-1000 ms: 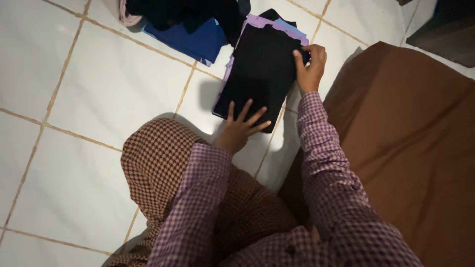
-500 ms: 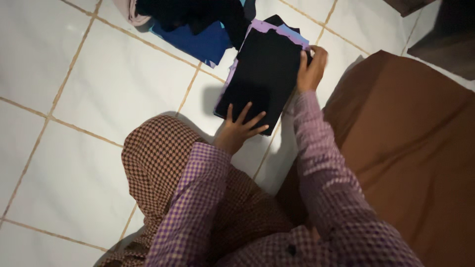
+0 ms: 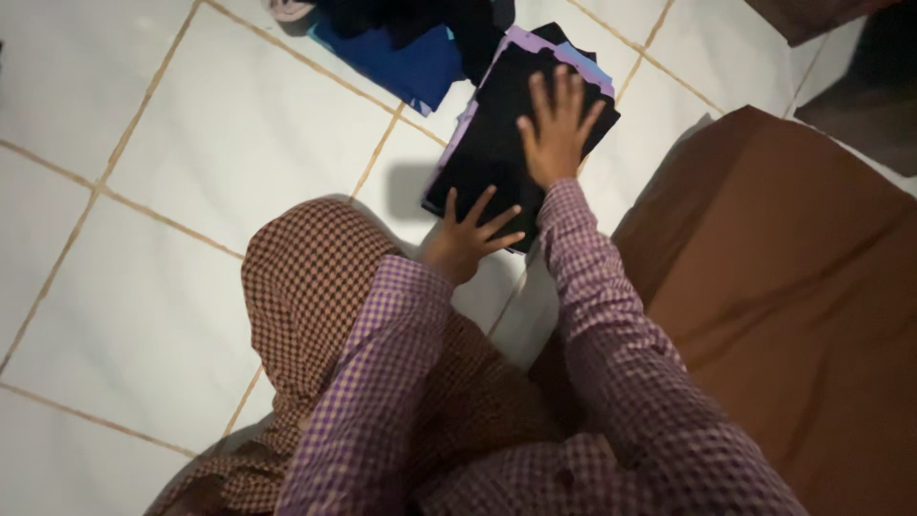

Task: The person folds black and purple clothes by hand on the floor and places them onto a stack of folded laundry.

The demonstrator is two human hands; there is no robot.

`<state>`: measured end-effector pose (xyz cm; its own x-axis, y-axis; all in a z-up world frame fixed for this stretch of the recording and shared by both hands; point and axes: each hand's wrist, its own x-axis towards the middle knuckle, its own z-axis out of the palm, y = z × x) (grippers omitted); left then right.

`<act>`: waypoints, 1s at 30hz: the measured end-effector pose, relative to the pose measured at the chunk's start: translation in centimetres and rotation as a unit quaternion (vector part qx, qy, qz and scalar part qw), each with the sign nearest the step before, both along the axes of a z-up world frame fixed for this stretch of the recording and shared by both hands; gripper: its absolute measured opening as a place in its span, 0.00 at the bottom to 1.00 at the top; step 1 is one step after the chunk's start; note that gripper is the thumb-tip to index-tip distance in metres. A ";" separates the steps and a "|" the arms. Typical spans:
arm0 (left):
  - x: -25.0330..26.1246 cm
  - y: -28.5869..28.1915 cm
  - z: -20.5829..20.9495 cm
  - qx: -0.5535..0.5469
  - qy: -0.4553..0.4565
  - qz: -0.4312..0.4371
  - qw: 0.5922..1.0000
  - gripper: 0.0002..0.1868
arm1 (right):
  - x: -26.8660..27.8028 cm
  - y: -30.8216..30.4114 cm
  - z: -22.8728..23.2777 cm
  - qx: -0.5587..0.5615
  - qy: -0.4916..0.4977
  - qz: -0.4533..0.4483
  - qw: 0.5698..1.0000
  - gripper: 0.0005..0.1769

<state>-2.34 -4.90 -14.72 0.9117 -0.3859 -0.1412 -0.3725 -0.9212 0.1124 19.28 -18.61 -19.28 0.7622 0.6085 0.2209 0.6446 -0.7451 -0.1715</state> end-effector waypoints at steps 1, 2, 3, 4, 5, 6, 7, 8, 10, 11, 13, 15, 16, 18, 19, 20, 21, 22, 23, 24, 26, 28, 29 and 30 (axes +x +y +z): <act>0.1 0.0 0.3 0.006 0.029 -0.016 0.999 0.41 | 0.5 0.0 -0.5 0.016 -0.001 -0.055 0.998 0.39; 0.2 0.2 0.6 0.012 0.057 -0.030 0.998 0.43 | 0.9 0.3 -0.8 0.033 -0.005 -0.108 0.994 0.38; -0.1 0.4 0.9 0.012 0.053 -0.024 0.998 0.43 | 1.0 0.5 -1.1 0.034 -0.008 -0.102 0.994 0.38; -0.6 0.5 1.2 -0.016 0.067 -0.017 0.997 0.44 | 0.8 0.7 -1.3 0.027 0.003 -0.117 0.993 0.38; -0.8 0.7 1.4 -0.045 0.081 -0.010 0.996 0.46 | 0.9 0.8 -1.4 0.019 0.013 -0.133 0.991 0.38; -0.7 0.9 1.3 -0.044 0.079 -0.009 0.996 0.46 | 1.2 0.7 -1.4 0.021 0.012 -0.132 0.991 0.38; -0.5 1.1 1.1 -0.082 0.080 0.017 0.993 0.47 | 1.6 0.5 -1.2 0.009 0.033 -0.122 0.992 0.40; -0.6 1.2 0.7 -0.122 0.084 0.041 0.988 0.48 | 1.6 0.1 -1.2 -0.005 0.057 -0.114 0.992 0.42; -0.4 1.3 -0.4 -0.159 0.056 0.140 0.976 0.46 | 2.1 -0.1 -0.9 -0.008 0.068 -0.099 0.993 0.43; -0.2 1.2 -1.2 -0.193 0.026 0.238 0.952 0.44 | 2.3 -0.1 -0.7 -0.011 0.078 -0.085 0.993 0.43; 0.3 1.3 -3.3 -0.196 0.023 0.348 0.917 0.42 | 2.7 0.1 0.0 -0.019 0.065 -0.081 0.994 0.43; -0.3 0.7 -6.3 -0.197 0.036 0.461 0.865 0.40 | 0.7 -0.6 0.4 -0.037 0.065 -0.070 0.995 0.43; 0.1 1.1 -8.0 -0.236 0.014 0.493 0.837 0.38 | -0.2 -0.4 0.6 -0.019 0.035 -0.072 0.997 0.42; 0.9 2.7 -10.9 -0.273 -0.008 0.527 0.804 0.37 | -3.3 0.3 0.5 -0.002 0.006 -0.070 0.998 0.40; 1.3 3.5 -12.0 -0.318 -0.134 0.490 0.801 0.37 | -5.8 0.4 0.0 0.035 0.013 -0.066 0.997 0.40; 1.6 4.5 -12.6 -0.357 -0.257 0.440 0.783 0.38 | -7.7 0.2 -0.4 0.072 0.020 -0.063 0.995 0.40; 1.7 5.3 -12.9 -0.469 -0.265 0.443 0.717 0.38 | -9.2 -0.3 -0.9 0.072 0.020 -0.060 0.995 0.40; 1.7 6.3 -12.7 -0.573 -0.269 0.437 0.639 0.38 | -11.0 -0.8 -1.9 0.078 0.044 -0.076 0.993 0.40; 1.9 7.6 -12.1 -0.639 -0.257 0.438 0.578 0.38 | -12.2 -1.3 -3.1 0.084 0.068 -0.091 0.990 0.39; 1.6 9.2 -11.2 -0.690 -0.220 0.438 0.532 0.38 | -12.9 -2.1 -4.2 0.083 0.070 -0.091 0.990 0.39; -0.1 12.1 -9.0 -0.775 -0.140 0.416 0.454 0.39 | -13.8 -4.5 -6.6 0.100 0.118 -0.207 0.966 0.38; -2.1 14.4 -6.6 -0.835 -0.068 0.362 0.409 0.39 | -14.5 -6.7 -9.0 0.153 0.117 -0.235 0.953 0.36; -2.9 15.3 -5.5 -0.860 -0.047 0.329 0.387 0.39 | -14.6 -7.5 -10.1 0.206 0.116 -0.259 0.937 0.35; -3.7 16.0 -4.5 -0.902 -0.045 0.246 0.352 0.44 | -15.1 -8.3 -11.0 0.208 0.113 -0.262 0.936 0.35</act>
<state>-6.08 11.09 -19.23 0.9004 0.4337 -0.0330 -0.2942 0.6631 0.6883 4.17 -26.89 -30.32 0.9877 0.0353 0.1523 0.1213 -0.7873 -0.6046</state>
